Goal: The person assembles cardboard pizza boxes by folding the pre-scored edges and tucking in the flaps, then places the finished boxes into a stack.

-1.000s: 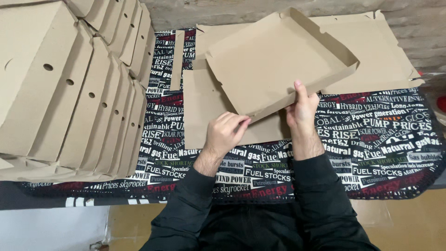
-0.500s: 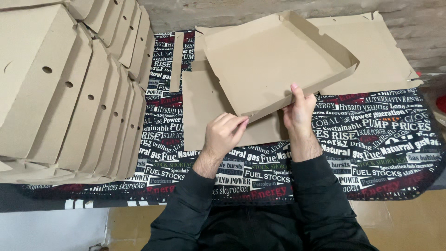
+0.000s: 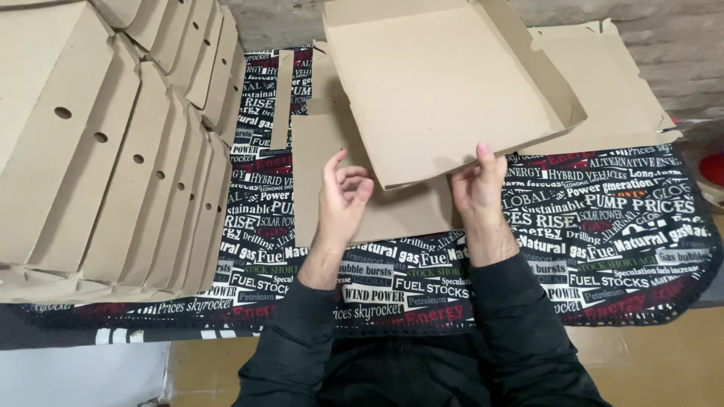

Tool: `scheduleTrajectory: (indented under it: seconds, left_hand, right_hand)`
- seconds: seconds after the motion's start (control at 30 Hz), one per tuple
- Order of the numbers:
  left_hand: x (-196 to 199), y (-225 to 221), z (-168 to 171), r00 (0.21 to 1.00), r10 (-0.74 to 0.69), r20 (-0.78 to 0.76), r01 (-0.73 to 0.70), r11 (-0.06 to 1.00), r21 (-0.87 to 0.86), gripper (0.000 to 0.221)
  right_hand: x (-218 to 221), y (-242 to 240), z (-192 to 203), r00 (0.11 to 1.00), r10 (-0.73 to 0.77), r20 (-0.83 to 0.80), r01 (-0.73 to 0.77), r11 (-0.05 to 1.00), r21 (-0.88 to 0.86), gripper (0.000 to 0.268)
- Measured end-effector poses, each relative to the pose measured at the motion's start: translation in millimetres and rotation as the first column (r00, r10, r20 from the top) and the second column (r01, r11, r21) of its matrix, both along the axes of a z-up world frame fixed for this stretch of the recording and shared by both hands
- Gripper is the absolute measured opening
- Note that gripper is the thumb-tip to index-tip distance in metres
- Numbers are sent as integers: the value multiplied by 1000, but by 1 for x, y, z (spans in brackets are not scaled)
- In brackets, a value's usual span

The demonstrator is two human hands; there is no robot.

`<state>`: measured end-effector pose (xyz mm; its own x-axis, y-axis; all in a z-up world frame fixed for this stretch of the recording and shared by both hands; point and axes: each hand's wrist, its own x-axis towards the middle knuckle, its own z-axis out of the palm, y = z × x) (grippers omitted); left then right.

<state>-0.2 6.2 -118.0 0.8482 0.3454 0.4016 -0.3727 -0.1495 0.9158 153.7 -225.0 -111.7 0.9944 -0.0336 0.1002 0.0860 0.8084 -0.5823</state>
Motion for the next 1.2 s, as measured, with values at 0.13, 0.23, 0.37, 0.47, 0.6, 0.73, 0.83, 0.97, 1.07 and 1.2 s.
scheduleTrajectory:
  seconds: [0.13, 0.23, 0.37, 0.47, 0.6, 0.73, 0.83, 0.97, 1.07, 1.2]
  left_hand:
    - [8, 21, -23, 977, -174, -126, 138, 957, -255, 101]
    - [8, 23, -17, 972, -237, 0, 199, 819, -538, 91]
    - [10, 46, -22, 970, -223, 96, 235, 766, -598, 68]
    - [10, 76, -49, 971, -210, 113, 234, 757, -610, 63]
    - [-2, 77, -31, 969, -225, 105, 238, 718, -655, 62]
    - [-5, 82, -28, 969, -235, 81, 231, 729, -644, 59]
    - [-9, 86, -15, 961, -269, 56, 244, 744, -622, 57]
    - [-16, 107, -10, 955, -287, -76, 204, 818, -537, 54]
    - [-21, 114, -3, 954, -262, -149, 160, 860, -484, 55]
    - [-55, 91, 67, 964, -89, -251, 34, 976, -217, 62]
  right_hand:
    - [24, 7, -84, 1000, 27, 7, -27, 999, -23, 55]
    - [-10, 23, -36, 994, 87, 66, -82, 993, -83, 60]
    - [-55, 16, 84, 986, 87, 142, -99, 992, 82, 97]
    - [-56, -3, 126, 995, 98, 11, -98, 976, 193, 107]
    - [-29, -38, 91, 982, 148, -117, -134, 983, 123, 89]
    - [20, -72, 32, 975, 143, -171, -146, 989, -4, 74]
    - [65, -93, -7, 967, 131, -220, -163, 978, -131, 60]
    - [115, -127, -61, 951, 96, -293, -190, 931, -313, 39]
    - [116, -127, -74, 945, 98, -312, -216, 903, -372, 47]
    - [-22, -56, 94, 951, 17, -308, -97, 965, -246, 59]
